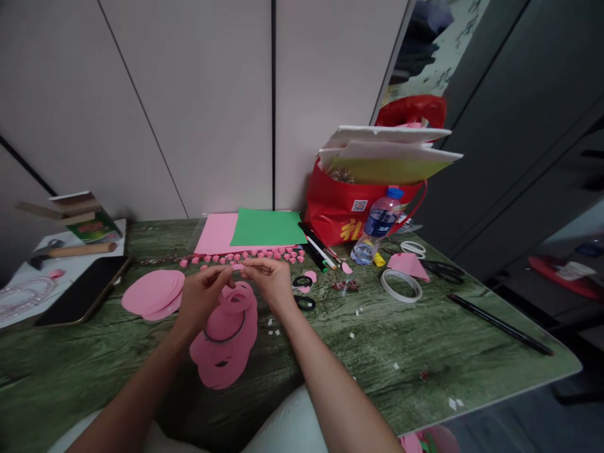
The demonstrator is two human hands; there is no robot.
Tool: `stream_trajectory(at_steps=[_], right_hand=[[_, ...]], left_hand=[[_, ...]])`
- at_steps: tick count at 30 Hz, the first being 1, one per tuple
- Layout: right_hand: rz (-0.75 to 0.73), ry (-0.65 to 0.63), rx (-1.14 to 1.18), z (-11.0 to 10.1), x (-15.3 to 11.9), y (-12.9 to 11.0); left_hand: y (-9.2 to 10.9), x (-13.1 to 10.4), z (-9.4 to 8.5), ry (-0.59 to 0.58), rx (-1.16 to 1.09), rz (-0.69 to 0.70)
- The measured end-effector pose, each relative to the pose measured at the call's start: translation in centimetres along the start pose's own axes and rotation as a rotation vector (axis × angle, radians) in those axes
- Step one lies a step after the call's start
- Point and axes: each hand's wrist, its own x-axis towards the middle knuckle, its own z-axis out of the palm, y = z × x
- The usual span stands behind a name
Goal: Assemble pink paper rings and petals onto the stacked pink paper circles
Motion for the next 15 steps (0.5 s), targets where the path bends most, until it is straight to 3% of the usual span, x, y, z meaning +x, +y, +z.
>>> stream_trajectory(at_steps=[4, 11, 15], right_hand=[[-0.025, 0.002, -0.011, 0.03, 0.03, 0.14], [-0.039, 0.0, -0.015, 0.07, 0.07, 0.57], [-0.044, 0.003, -0.019, 0.06, 0.12, 0.67]], left_hand=[[0.05, -0.07, 0.05, 0.014, -0.026, -0.032], [-0.69, 0.3, -0.2, 0.291, -0.091, -0.06], [-0.69, 0.42, -0.21, 0.343, -0.181, -0.028]])
